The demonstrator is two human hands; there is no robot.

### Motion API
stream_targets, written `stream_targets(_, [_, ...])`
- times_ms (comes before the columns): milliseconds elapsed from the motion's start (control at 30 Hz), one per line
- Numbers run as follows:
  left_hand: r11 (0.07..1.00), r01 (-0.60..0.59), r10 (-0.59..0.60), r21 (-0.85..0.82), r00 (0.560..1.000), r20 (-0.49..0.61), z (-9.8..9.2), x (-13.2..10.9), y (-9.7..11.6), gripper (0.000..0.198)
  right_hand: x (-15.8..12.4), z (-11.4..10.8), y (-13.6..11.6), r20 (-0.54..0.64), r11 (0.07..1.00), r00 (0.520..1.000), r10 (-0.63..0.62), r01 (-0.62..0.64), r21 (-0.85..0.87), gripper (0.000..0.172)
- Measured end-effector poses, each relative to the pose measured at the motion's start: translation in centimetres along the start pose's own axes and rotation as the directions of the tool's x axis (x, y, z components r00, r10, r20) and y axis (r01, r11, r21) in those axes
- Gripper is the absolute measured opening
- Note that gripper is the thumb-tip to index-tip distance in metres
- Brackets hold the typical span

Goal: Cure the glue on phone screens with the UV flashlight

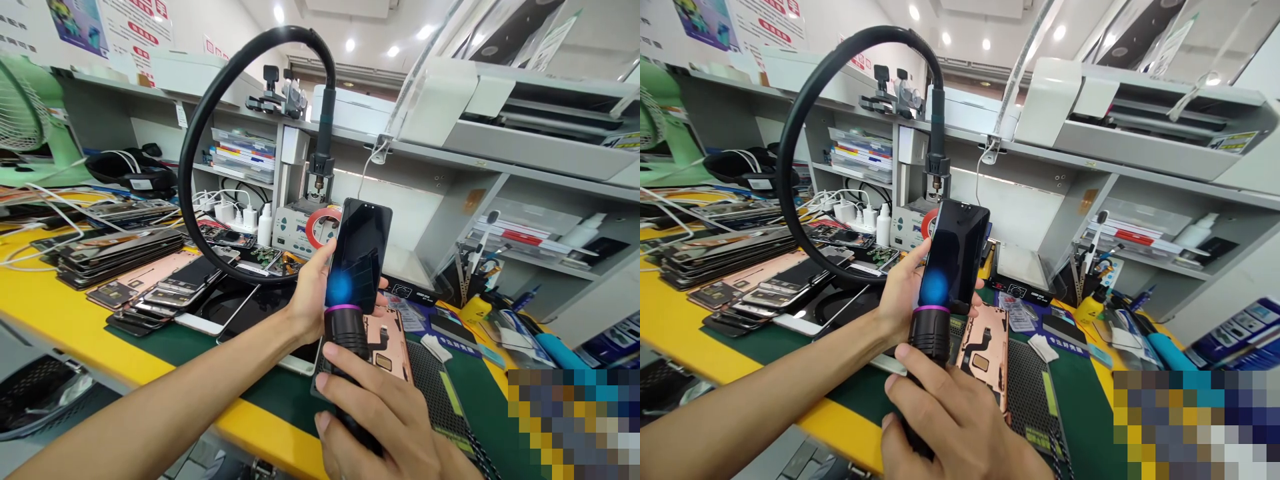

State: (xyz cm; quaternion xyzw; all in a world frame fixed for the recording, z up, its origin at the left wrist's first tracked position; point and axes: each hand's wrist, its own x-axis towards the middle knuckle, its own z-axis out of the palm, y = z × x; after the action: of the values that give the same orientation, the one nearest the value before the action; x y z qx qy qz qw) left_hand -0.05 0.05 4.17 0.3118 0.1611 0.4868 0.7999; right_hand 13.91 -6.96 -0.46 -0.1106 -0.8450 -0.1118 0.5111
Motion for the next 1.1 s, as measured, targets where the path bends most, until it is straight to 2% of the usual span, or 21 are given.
stream_targets(167, [0.999,-0.042,0.042,-0.012,0.999,-0.001,0.3,0.0,0.0,0.073,-0.1,0.2,0.2,-0.044,1.000,0.999,0.001,-0.001,0.001,0.018])
stream_targets(400, [0.990,-0.138,0.138,0.017,0.990,-0.006,-0.4,0.3,0.3,0.074,-0.3,-0.3,0.2,-0.018,0.999,0.999,0.032,-0.032,-0.024,0.018])
stream_targets(533, [0.987,-0.159,0.159,-0.002,0.987,-0.006,-0.6,0.4,0.4,0.069,-0.4,-0.2,-0.3,-0.046,0.990,0.993,0.104,-0.108,-0.092,0.020])
stream_targets(667, [0.987,-0.155,0.156,-0.029,0.987,0.039,-0.8,0.4,0.4,0.067,-0.1,-0.7,-0.3,0.021,0.989,1.000,0.005,-0.002,-0.145,0.017])
stream_targets(900, [0.993,-0.113,0.113,-0.041,0.994,0.003,-1.0,0.4,0.4,0.066,0.2,-1.0,-0.5,-0.001,0.986,0.999,0.033,-0.033,-0.163,0.020])
stream_targets(1100, [0.993,-0.121,0.121,-0.009,0.992,0.039,-0.9,0.4,0.3,0.070,0.2,-1.3,0.1,0.041,0.990,0.999,0.004,0.002,-0.144,0.021])
